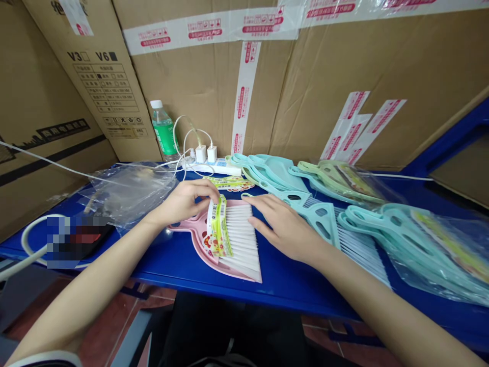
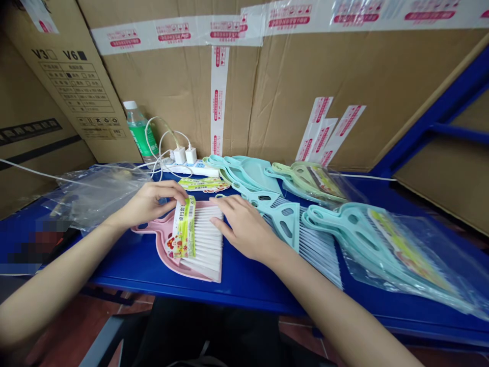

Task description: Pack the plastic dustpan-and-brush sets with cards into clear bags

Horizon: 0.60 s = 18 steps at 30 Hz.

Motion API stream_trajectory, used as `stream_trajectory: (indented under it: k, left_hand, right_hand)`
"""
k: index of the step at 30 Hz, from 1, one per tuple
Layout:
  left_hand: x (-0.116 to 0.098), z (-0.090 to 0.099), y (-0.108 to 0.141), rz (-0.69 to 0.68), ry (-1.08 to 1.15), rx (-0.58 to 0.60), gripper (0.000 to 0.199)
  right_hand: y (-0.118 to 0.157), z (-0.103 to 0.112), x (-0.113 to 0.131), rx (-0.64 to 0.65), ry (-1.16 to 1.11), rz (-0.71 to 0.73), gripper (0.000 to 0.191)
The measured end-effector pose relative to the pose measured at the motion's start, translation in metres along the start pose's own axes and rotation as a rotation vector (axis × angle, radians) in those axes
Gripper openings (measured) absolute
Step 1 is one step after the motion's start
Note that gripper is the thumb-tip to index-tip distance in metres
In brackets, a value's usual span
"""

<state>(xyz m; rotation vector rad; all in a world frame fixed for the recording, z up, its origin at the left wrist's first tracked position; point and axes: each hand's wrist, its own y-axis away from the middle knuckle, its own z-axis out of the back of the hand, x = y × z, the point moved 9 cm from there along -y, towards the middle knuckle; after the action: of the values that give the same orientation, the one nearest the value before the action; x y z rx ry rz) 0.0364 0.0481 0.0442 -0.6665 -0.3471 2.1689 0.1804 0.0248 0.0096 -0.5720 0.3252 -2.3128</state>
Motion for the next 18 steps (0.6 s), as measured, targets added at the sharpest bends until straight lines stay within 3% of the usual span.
stream_trajectory:
  k: [9, 18]
  left_hand:
    - [-0.022, -0.01, -0.002, -0.116, 0.171, -0.005, 0.018]
    - [-0.025, -0.016, -0.001, -0.149, 0.208, 0.048, 0.017]
  right_hand:
    - [0.002, -0.011, 0.012, 0.102, -0.273, 0.075, 0.039]
    - [-0.001, -0.016, 0.005, 0.164, -0.612, -0.04, 0.03]
